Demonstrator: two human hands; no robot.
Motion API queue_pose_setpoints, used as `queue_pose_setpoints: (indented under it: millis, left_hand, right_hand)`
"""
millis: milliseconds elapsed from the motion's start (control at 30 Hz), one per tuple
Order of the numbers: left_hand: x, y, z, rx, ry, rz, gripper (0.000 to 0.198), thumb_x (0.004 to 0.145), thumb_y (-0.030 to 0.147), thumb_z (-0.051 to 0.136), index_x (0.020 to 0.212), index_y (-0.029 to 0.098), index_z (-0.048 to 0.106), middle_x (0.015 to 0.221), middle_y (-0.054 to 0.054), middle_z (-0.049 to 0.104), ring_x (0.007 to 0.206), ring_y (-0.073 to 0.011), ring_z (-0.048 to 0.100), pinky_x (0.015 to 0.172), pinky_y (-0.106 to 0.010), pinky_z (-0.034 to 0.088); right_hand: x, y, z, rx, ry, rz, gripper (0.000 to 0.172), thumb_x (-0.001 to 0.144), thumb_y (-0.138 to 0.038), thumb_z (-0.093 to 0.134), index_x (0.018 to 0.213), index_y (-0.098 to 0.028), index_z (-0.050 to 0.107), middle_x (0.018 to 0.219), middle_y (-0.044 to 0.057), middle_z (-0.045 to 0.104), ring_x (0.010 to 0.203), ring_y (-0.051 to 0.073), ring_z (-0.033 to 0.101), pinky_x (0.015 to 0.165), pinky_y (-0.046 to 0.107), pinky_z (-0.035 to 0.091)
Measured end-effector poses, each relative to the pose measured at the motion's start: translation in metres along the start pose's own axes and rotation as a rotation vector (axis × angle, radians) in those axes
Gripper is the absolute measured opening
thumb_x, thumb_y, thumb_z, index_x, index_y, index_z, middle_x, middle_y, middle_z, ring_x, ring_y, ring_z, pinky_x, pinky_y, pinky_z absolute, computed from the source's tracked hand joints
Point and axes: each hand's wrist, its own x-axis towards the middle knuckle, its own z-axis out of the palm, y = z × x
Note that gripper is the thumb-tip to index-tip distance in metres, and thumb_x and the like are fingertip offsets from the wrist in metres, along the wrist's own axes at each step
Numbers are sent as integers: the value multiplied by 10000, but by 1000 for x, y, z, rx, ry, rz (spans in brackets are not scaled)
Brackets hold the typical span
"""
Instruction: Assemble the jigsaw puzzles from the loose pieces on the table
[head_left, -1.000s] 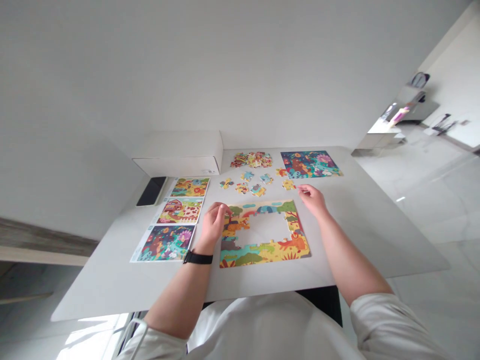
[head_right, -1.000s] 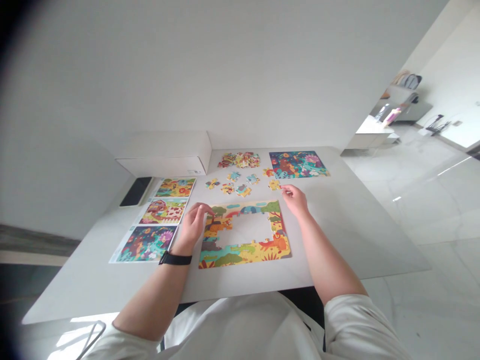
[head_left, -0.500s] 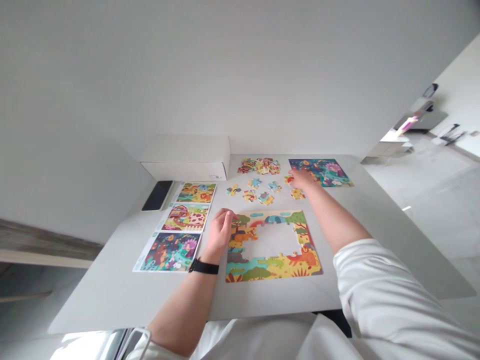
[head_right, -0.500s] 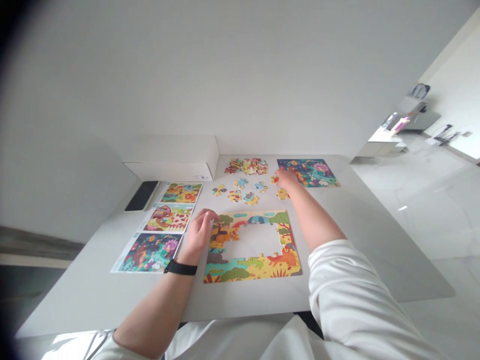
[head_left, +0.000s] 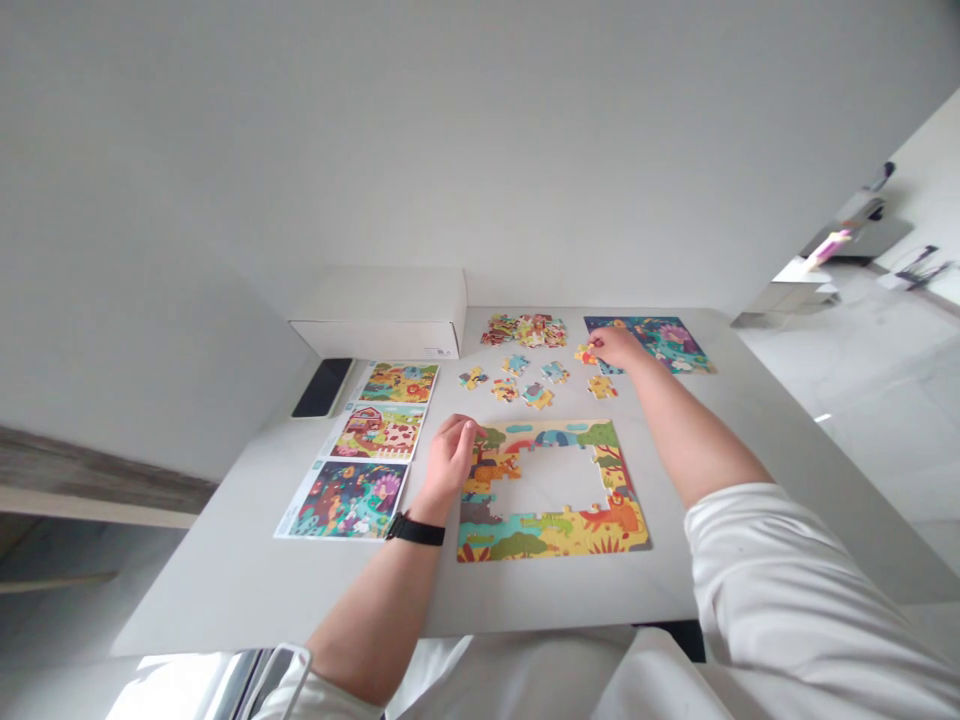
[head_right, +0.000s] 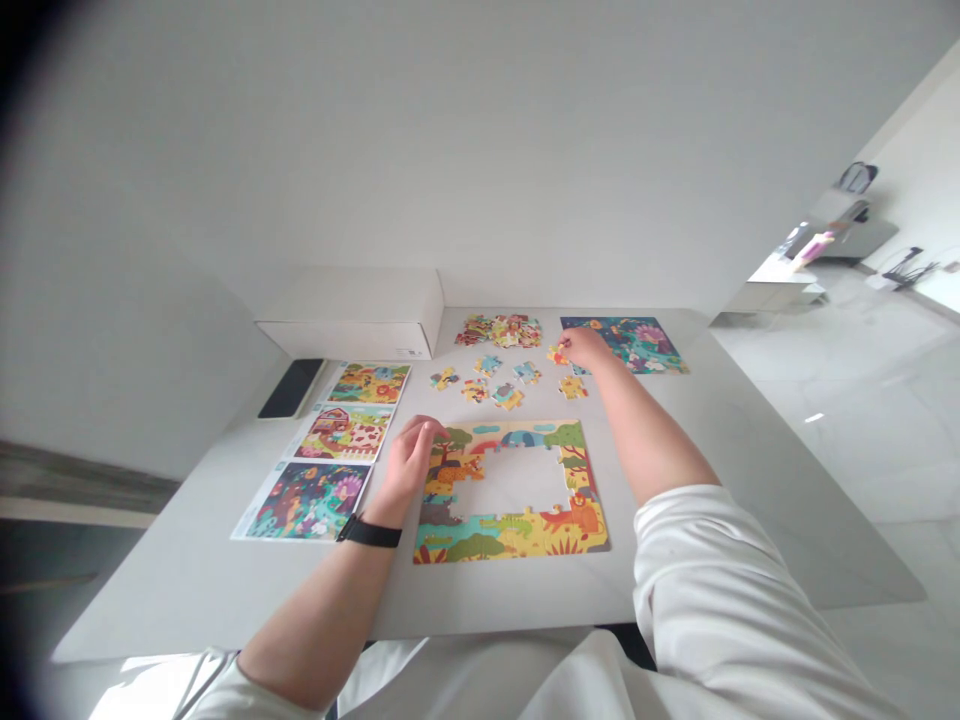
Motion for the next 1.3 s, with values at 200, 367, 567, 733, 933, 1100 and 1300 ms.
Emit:
queue_pose_setpoints:
  millis: [200,367,567,733,933,1100,1300]
  left_hand:
    - [6,-5,2,53,-4,47,457,1093,522,454,886,238,746,934,-64,720,921,-230,698,888,-363,569]
    - [2,1,5,46,5,36,288,1004,481,586,971,232,727,984,-58,749,862,-205,667,798,-331,553]
    - [-9,41,20,-226,-43,-36,287,960,487,688,1070,223,698,950,-39,729,815,-168,680,712,-281,560]
    - [-13,71,60,-429,-194,-174,413,866,500,833,1093,214,640,991,-48,710,762,-147,694,606,-257,578]
    - [-25,67,98,-599,-212,-282,448,798,438,913,1002,212,584,844,-14,691,737,-156,720,622,-281,623]
    - [-29,53,97,-689,-185,-282,514,754,466,930,1018,215,568,759,26,694,678,-145,719,689,-309,635]
    - [-28,45,95,-672,-207,-239,528,773,524,903,1047,224,565,760,23,703,691,-164,728,748,-361,636]
  right_hand:
    - [-73,-3,-19,416,153,16,252,830,-408,788,975,-203,765,890,53,791,840,220,717,786,334,568]
    - [-156,-18,-24,801,149,87,491,726,-625,882,949,-226,701,868,42,750,817,220,711,716,330,586]
    - [-223,-51,-1,1017,132,116,540,697,-673,881,968,-246,692,888,32,740,850,224,704,709,326,569]
    - [-245,-74,34,1083,144,93,560,691,-736,851,921,-260,666,806,10,712,806,227,696,690,331,542]
    - [-254,-80,57,1060,57,70,559,673,-745,856,891,-263,674,770,3,714,757,217,666,663,321,504]
    - [-252,-76,60,1041,33,31,471,761,-705,798,871,-254,720,797,9,723,771,207,645,689,319,504]
    - [-249,-74,60,1016,25,13,408,788,-651,779,859,-252,739,795,11,723,779,208,636,688,314,494]
